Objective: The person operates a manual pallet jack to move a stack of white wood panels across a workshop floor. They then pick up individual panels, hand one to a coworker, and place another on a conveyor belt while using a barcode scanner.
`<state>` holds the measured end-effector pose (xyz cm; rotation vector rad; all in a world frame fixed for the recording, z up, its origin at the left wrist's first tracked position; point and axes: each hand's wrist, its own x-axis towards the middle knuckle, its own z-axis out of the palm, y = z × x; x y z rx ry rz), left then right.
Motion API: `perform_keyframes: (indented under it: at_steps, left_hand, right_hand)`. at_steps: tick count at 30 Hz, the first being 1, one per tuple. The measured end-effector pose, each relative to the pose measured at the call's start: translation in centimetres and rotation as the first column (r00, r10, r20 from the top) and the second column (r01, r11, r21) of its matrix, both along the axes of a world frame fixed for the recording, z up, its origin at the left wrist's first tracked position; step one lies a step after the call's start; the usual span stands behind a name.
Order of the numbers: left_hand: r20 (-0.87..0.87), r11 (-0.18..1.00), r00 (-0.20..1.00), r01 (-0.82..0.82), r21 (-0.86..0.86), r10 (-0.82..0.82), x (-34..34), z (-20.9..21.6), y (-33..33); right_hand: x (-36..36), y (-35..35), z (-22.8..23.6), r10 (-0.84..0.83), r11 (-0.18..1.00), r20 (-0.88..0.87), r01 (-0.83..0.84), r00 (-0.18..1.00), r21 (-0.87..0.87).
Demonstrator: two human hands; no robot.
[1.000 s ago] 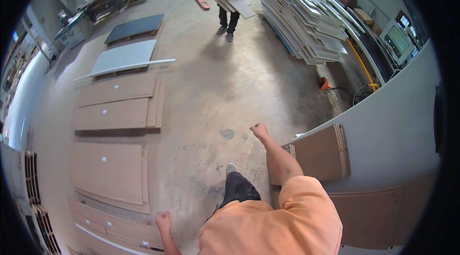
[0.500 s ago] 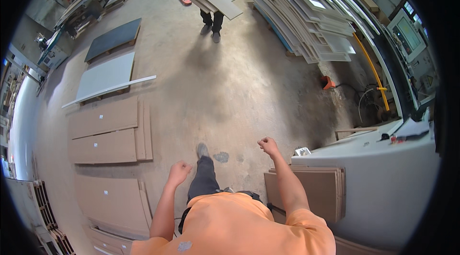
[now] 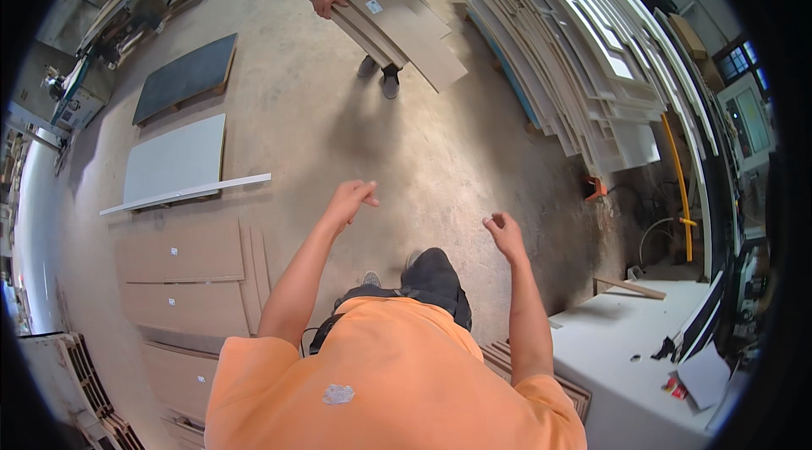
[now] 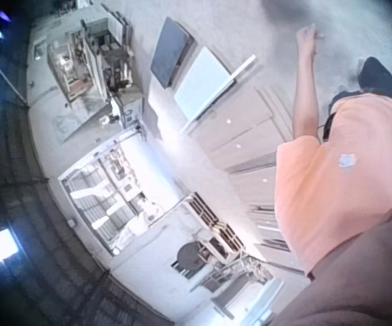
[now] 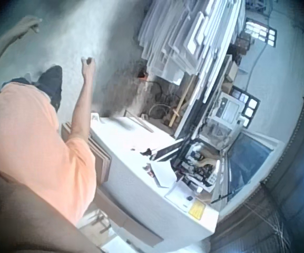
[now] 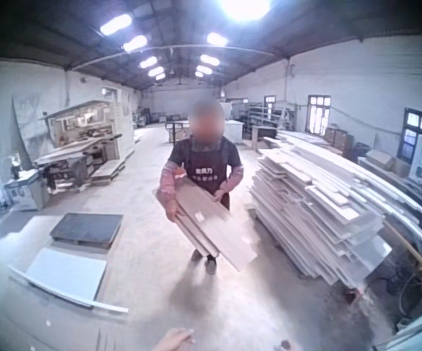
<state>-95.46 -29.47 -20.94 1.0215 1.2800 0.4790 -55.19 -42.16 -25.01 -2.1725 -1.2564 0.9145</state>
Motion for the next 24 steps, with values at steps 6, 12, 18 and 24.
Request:
perform_keyframes:
  at_steps: [6,12,18,24]
  left_hand:
    - [0.007,0.969,0.973,-0.227,-0.093,0.229,1.2,-4.3,12.2]
    - [-0.103,0.881,0.889,-0.456,-0.125,0.446,0.7,-7.5,19.4]
    - [-0.078,0.799,0.804,-0.594,-0.091,0.589,-0.5,-9.0,28.9]
    - [0.005,0.688,0.704,-0.693,-0.215,0.711,-2.0,-9.1,33.6]
  right_hand:
    - [1.9,21.9,1.8,0.163,0.978,0.044,-0.167,0.986,0.125]
    - [1.1,40.5,0.8,0.157,0.948,0.165,-0.196,0.974,0.251]
    - [-1.3,51.8,0.9,0.264,0.955,0.234,-0.288,0.936,0.074]
    - [-5.6,57.1,1.9,0.484,0.873,-0.066,-0.487,0.872,-0.036]
